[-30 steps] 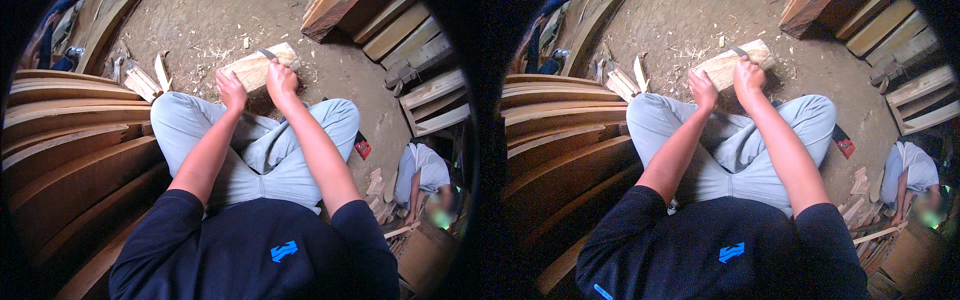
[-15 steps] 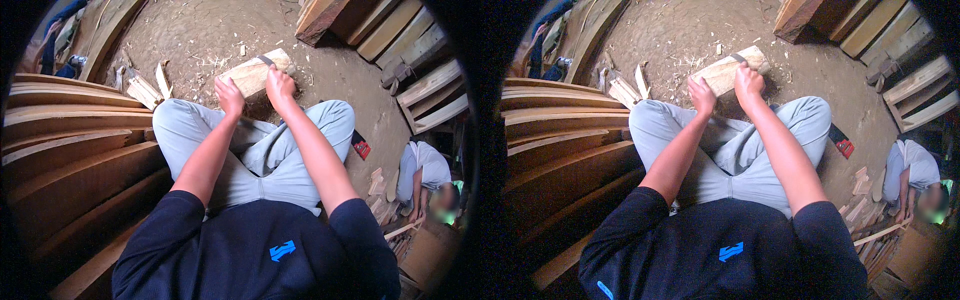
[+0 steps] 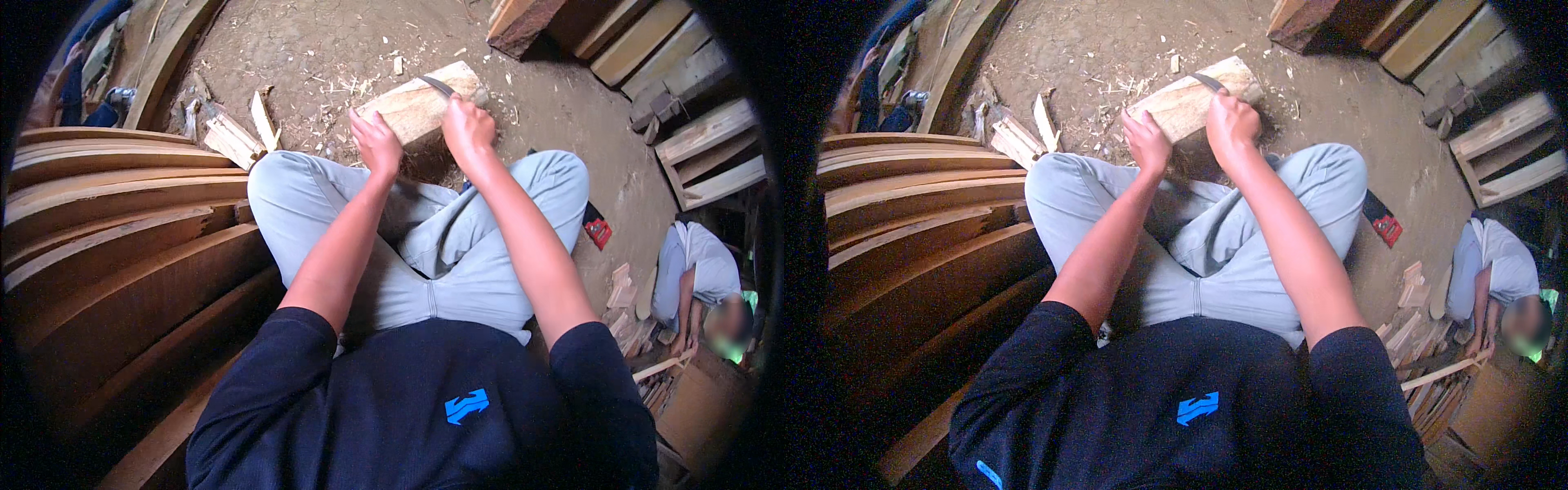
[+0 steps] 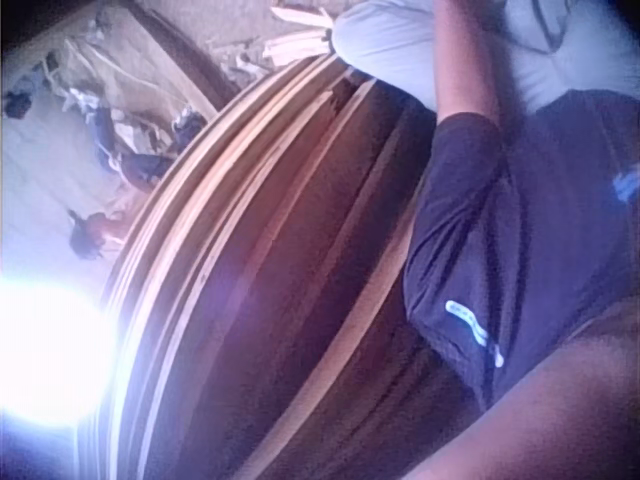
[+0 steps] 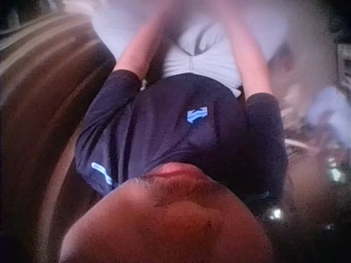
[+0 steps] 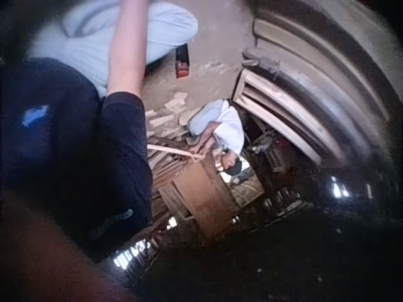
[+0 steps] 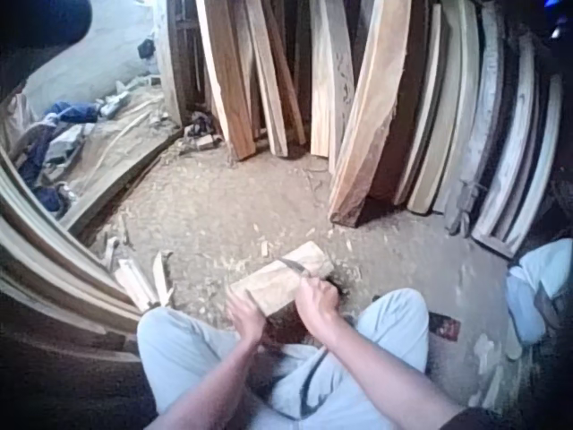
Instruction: The person sits cross-legged on the floor and carves a small wooden block using a knife. They hold the wood in their left hand and use the knife in their right hand to shave and shape the block. The person occasionally rotates the wood to work on different sides.
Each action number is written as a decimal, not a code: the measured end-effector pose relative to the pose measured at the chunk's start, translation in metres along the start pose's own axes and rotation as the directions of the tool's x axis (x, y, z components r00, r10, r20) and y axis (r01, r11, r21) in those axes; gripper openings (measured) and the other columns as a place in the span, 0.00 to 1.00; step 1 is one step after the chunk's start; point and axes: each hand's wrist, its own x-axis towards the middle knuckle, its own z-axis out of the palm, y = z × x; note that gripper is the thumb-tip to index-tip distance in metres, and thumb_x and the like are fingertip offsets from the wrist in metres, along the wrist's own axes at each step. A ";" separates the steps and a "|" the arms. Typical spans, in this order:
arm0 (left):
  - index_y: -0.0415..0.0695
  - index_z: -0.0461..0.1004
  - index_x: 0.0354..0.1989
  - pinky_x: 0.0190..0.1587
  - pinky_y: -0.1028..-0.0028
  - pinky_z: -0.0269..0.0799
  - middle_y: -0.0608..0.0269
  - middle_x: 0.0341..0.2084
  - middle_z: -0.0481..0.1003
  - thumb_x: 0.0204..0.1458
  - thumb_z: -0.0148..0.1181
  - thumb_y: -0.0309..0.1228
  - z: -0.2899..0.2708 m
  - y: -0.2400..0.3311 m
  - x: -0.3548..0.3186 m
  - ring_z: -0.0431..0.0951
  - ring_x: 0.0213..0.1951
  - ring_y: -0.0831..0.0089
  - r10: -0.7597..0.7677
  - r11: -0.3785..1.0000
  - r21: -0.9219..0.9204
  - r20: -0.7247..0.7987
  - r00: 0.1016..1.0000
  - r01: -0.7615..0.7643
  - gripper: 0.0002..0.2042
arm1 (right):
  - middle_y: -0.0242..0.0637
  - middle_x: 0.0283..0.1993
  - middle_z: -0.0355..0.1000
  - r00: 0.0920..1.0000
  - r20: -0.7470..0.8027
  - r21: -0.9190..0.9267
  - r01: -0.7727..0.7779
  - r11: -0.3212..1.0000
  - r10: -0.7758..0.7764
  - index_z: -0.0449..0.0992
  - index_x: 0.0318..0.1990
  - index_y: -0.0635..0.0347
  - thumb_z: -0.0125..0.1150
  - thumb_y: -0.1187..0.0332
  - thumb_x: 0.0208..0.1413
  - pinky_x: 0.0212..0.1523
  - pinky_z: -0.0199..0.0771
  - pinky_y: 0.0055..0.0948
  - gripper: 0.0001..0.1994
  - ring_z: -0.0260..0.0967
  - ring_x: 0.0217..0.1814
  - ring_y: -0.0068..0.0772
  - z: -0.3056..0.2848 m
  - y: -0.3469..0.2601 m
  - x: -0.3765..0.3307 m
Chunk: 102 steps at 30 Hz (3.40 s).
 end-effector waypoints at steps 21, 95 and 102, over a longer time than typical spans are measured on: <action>0.31 0.55 0.64 0.59 0.52 0.59 0.33 0.57 0.64 0.65 0.45 0.41 -0.002 -0.003 -0.001 0.65 0.57 0.38 0.005 1.000 0.015 0.040 0.999 -0.006 0.28 | 0.47 0.32 0.80 0.998 0.017 0.010 -0.053 0.999 0.053 0.79 0.39 0.60 0.50 0.70 0.60 0.32 0.83 0.37 0.09 0.82 0.36 0.42 0.000 0.010 -0.007; 0.31 0.55 0.64 0.60 0.53 0.59 0.33 0.55 0.65 0.65 0.44 0.41 -0.003 0.000 -0.004 0.65 0.57 0.38 0.028 0.999 0.018 0.057 0.998 -0.029 0.27 | 0.46 0.29 0.79 0.993 -0.103 -0.055 -0.066 0.996 0.060 0.77 0.42 0.64 0.53 0.72 0.58 0.29 0.82 0.34 0.09 0.81 0.31 0.39 0.039 0.009 0.039; 0.31 0.54 0.65 0.60 0.53 0.58 0.31 0.55 0.65 0.65 0.44 0.41 0.001 -0.002 -0.005 0.64 0.57 0.37 0.061 0.998 0.016 0.032 0.998 -0.062 0.28 | 0.52 0.35 0.78 0.996 0.048 0.029 -0.081 0.996 0.080 0.73 0.54 0.61 0.50 0.69 0.61 0.33 0.82 0.41 0.15 0.81 0.36 0.48 0.026 0.027 0.001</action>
